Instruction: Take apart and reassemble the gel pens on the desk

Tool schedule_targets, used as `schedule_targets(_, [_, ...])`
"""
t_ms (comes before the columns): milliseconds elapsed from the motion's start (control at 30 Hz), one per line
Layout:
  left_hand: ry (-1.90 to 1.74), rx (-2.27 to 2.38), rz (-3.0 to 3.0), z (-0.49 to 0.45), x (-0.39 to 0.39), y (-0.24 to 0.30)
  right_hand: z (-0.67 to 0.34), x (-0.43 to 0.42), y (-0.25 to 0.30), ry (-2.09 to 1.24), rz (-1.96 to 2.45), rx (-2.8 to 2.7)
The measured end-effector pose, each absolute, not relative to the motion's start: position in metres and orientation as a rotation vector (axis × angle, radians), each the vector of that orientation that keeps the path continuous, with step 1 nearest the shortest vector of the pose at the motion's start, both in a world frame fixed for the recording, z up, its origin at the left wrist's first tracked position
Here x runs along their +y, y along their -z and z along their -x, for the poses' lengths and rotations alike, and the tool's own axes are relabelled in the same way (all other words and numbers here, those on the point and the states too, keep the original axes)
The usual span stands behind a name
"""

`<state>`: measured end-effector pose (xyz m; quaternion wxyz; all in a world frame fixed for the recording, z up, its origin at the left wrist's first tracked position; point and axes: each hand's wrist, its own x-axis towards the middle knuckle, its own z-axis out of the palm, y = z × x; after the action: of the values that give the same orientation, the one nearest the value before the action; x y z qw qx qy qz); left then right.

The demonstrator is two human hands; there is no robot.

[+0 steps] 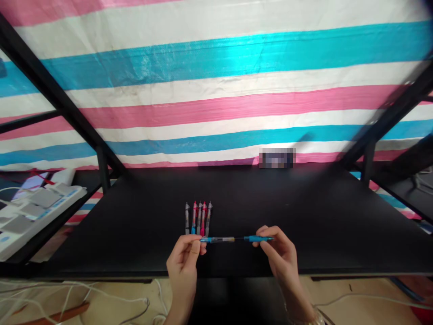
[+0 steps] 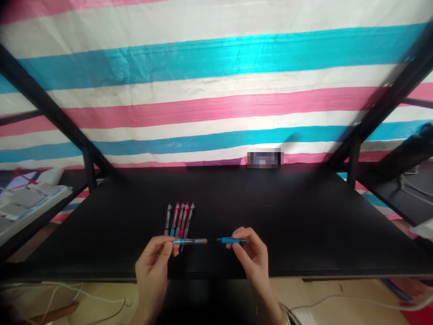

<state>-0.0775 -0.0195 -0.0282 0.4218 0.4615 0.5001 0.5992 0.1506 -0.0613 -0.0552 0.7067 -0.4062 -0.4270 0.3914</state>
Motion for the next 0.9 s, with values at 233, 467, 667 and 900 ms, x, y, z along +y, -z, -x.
schedule_targets(233, [-1.486,1.334,-1.217,0.074,-0.024,0.023,-0.145,-0.058,0.052,-0.828,0.977,-1.130])
schedule_targets(467, [-1.524,1.329,-1.238,0.071,-0.024,0.026,-0.146,-0.054,0.056,-0.780,1.055,-1.188])
schedule_targets(667, [-1.570,1.304,-1.229,0.067,-0.022,0.028,-0.145,-0.055,0.049,-0.795,1.142,-1.246])
schedule_targets(900, [-1.665,1.245,-1.179,0.067,-0.017,0.033,-0.146,-0.052,0.055,-0.760,1.108,-1.227])
